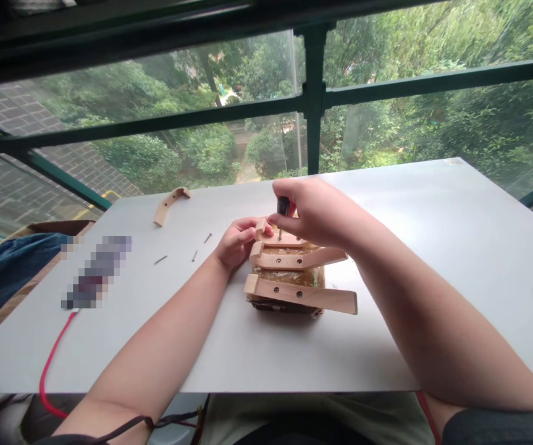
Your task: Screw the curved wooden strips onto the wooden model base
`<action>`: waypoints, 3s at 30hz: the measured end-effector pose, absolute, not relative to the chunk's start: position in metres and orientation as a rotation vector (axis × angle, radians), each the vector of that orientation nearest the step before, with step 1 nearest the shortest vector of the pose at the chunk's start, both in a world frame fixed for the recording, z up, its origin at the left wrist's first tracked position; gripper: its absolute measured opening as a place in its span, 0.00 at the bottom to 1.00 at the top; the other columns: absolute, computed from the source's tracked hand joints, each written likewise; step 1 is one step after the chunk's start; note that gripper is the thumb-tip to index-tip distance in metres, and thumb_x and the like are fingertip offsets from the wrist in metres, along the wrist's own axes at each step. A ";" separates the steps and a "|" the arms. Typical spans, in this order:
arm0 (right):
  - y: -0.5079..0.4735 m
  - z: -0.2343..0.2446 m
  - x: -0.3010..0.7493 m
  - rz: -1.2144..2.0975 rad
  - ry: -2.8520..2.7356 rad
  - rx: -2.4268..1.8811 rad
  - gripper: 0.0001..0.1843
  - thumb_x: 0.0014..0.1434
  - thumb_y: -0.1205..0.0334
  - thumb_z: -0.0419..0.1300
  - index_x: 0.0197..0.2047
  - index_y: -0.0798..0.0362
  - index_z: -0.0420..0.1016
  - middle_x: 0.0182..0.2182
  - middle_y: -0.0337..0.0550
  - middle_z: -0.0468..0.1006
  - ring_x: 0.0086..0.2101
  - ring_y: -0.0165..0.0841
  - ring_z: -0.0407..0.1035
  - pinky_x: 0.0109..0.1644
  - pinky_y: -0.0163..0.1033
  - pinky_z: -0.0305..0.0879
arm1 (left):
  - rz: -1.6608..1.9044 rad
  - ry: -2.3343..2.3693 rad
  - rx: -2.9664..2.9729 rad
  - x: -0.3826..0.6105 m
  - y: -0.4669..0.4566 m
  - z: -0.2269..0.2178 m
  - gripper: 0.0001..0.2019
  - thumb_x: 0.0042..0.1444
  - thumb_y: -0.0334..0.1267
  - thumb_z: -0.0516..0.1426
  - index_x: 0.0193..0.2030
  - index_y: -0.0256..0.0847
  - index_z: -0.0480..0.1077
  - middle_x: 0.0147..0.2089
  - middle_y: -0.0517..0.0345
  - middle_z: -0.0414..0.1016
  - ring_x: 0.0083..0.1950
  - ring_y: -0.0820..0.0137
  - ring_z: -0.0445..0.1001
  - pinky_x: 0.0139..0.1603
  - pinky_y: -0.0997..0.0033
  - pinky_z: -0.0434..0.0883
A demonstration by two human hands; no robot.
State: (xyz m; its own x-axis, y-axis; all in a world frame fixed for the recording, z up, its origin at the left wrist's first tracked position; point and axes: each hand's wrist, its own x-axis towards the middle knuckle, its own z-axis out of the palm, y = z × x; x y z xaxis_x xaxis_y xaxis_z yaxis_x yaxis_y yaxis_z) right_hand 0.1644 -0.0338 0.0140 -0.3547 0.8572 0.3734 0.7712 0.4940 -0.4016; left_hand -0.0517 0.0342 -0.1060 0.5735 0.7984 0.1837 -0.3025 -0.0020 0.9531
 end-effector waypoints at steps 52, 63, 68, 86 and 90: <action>-0.029 0.003 0.157 0.323 -2.083 -1.215 0.14 0.55 0.60 0.66 0.31 0.51 0.62 0.24 0.33 0.68 0.25 0.25 0.58 0.29 0.34 0.53 | 0.886 0.505 1.284 -0.054 0.037 -0.107 0.19 0.47 0.50 0.68 0.37 0.35 0.81 0.39 0.48 0.82 0.40 0.62 0.79 0.49 0.63 0.72; -0.033 0.014 0.173 0.732 -2.228 -1.064 0.14 0.59 0.72 0.55 0.46 0.51 0.71 0.42 0.43 0.81 0.35 0.32 0.75 0.37 0.37 0.69 | 0.902 0.486 1.295 -0.054 0.036 -0.107 0.18 0.49 0.49 0.67 0.37 0.35 0.81 0.41 0.48 0.81 0.43 0.62 0.78 0.49 0.64 0.72; -0.034 0.015 0.173 0.802 -2.201 -1.039 0.11 0.61 0.69 0.56 0.46 0.51 0.74 0.39 0.42 0.82 0.34 0.31 0.77 0.37 0.36 0.71 | 0.912 0.530 1.305 -0.055 0.036 -0.108 0.19 0.46 0.50 0.69 0.36 0.35 0.82 0.40 0.48 0.82 0.42 0.61 0.79 0.50 0.63 0.72; -0.034 0.011 0.156 0.367 -2.003 -1.294 0.18 0.54 0.55 0.67 0.25 0.52 0.62 0.21 0.34 0.68 0.24 0.26 0.59 0.29 0.35 0.51 | 0.923 0.528 1.288 -0.053 0.032 -0.104 0.18 0.47 0.50 0.68 0.35 0.35 0.81 0.43 0.46 0.83 0.45 0.59 0.79 0.50 0.63 0.73; -0.029 0.006 0.157 0.298 -1.967 -1.364 0.25 0.54 0.52 0.67 0.24 0.50 0.52 0.19 0.31 0.58 0.23 0.25 0.49 0.28 0.36 0.46 | 0.933 0.538 1.323 -0.053 0.033 -0.104 0.19 0.46 0.51 0.68 0.35 0.34 0.82 0.42 0.46 0.82 0.44 0.60 0.79 0.51 0.64 0.72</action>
State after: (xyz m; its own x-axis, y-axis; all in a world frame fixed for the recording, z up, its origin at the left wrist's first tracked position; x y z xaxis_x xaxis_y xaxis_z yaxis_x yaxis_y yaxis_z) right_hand 0.1571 -0.0291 0.0060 -0.1877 0.8870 0.4219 0.7226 0.4156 -0.5524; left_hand -0.0530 0.0334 -0.1041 0.5474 0.8196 0.1689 -0.2642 -0.0222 0.9642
